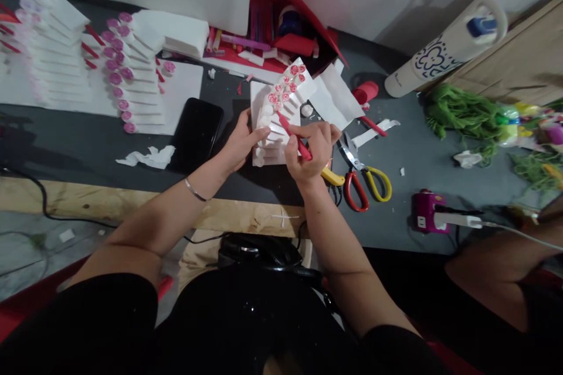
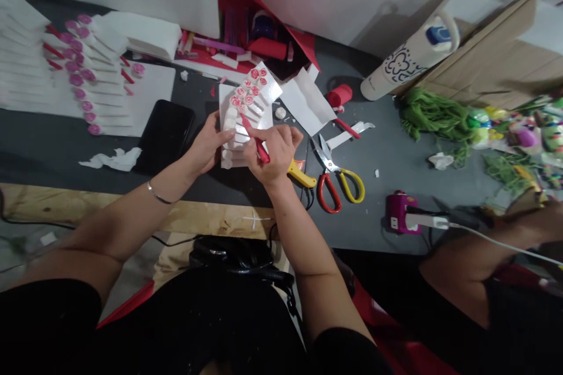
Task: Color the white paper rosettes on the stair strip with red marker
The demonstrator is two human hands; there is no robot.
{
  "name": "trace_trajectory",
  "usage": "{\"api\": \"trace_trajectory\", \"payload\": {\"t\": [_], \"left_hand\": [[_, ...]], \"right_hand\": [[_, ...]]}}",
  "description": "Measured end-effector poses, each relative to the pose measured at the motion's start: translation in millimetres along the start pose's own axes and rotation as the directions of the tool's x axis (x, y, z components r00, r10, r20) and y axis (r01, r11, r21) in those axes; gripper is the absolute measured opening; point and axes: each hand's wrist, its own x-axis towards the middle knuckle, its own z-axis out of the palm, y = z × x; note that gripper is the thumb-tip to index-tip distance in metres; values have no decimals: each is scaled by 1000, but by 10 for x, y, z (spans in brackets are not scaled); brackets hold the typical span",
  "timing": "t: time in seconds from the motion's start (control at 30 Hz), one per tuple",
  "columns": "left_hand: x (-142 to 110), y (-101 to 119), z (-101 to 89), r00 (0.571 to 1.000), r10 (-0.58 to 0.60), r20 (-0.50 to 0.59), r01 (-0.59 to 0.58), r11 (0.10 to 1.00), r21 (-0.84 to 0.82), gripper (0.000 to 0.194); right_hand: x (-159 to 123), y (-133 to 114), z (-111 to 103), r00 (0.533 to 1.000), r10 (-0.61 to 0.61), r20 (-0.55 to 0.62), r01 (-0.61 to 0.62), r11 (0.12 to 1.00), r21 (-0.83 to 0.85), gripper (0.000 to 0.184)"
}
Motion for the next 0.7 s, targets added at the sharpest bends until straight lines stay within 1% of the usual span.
{"api": "trace_trajectory", "payload": {"t": [0.1,0.23,0.4,0.5,0.57,0.7], "left_hand": [[-13,23,0,1000,-18,-13,18,1000,3,103],[-26,36,-9,1000,-20,-15,21,998,60,102],[-11,23,-45,1000,-12,-13,14,992,123,103],[-3,23,-61,999,-27,-27,30,994,106,103],[1,24,-68,999,-23,-39,26,996,84,101],[6,22,-80,998,-1,-67,4,999,45,98]], "right_hand": [[4,2,12,999,10,-34,-10,1000,13,18],[21,-8,18,998,63,22,-62,997,-49,15],[33,-19,15,999,31,-15,-31,999,-19,18],[43,-22,21,999,27,-38,-25,999,48,24],[41,-22,33,999,19,-27,-16,996,86,28],[18,-34,76,999,33,35,-34,999,34,35]]}}
